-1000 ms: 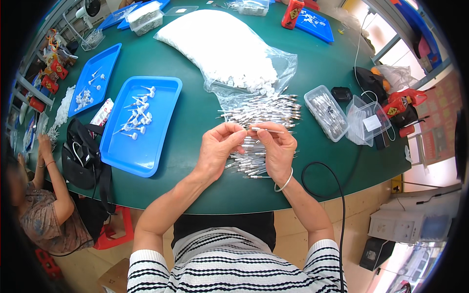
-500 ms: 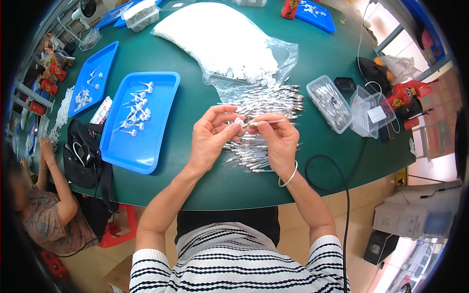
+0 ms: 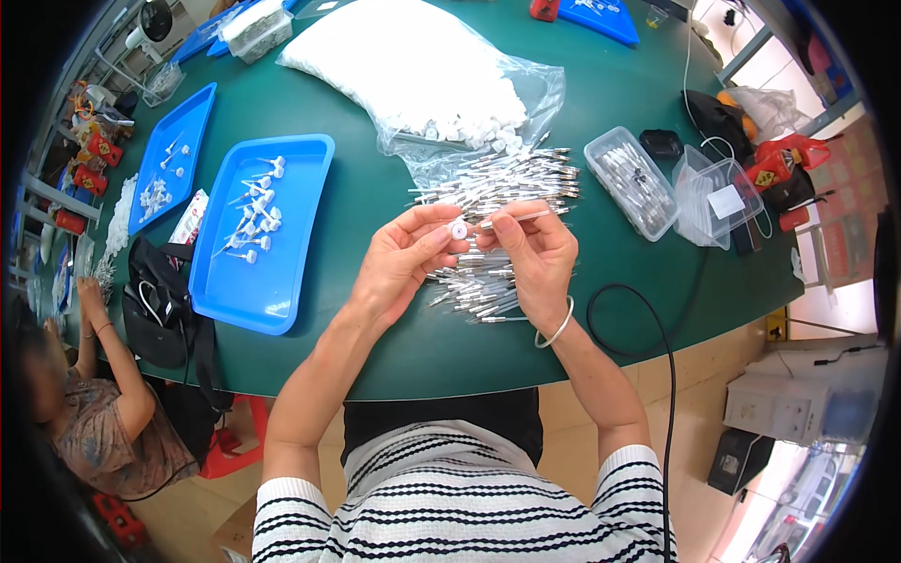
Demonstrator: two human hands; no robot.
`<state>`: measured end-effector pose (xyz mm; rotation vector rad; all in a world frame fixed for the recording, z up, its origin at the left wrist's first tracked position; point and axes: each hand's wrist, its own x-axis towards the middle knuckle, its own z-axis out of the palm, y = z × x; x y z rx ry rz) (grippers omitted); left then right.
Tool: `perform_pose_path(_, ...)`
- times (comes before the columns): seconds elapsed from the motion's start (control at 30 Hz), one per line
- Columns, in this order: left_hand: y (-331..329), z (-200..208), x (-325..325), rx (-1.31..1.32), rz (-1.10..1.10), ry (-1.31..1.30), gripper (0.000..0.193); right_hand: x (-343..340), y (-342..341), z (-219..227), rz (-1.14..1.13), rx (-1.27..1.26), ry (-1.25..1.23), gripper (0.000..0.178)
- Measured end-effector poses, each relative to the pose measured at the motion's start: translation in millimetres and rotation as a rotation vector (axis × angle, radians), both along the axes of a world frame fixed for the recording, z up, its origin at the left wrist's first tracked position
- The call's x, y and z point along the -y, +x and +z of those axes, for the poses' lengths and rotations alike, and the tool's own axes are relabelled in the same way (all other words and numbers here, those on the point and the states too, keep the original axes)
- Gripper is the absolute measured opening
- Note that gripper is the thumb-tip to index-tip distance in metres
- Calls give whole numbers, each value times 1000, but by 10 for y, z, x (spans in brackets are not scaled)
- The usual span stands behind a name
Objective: The person sits at a green workbench and repeatedly picks up small white plastic caps and silver metal rods. They attach the caps to the rods by hand and place the finished assemblies into a blue tray. The process is repetitive and involves handling small parts one at a time.
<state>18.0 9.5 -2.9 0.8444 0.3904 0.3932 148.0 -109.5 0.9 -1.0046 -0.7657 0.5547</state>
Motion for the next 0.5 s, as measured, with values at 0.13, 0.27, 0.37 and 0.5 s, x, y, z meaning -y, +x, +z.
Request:
perform_pose_path(0.13,9,4,6,-15,-12,-21,23,10,-3,14,-22,37,-23,8)
perform_pose_path(0.27,12,30,22,-12,-12,-37,23,8,-28,30,-17,33,-12,7)
perform_pose_path(0.37,17,32,31,-7,-16,-37,23,11,-32,17,-19,54,-9,8)
perform_pose_path(0.5,22,23,37,-14,-18,-35,24,6,-23,2,-41,97,-25,8)
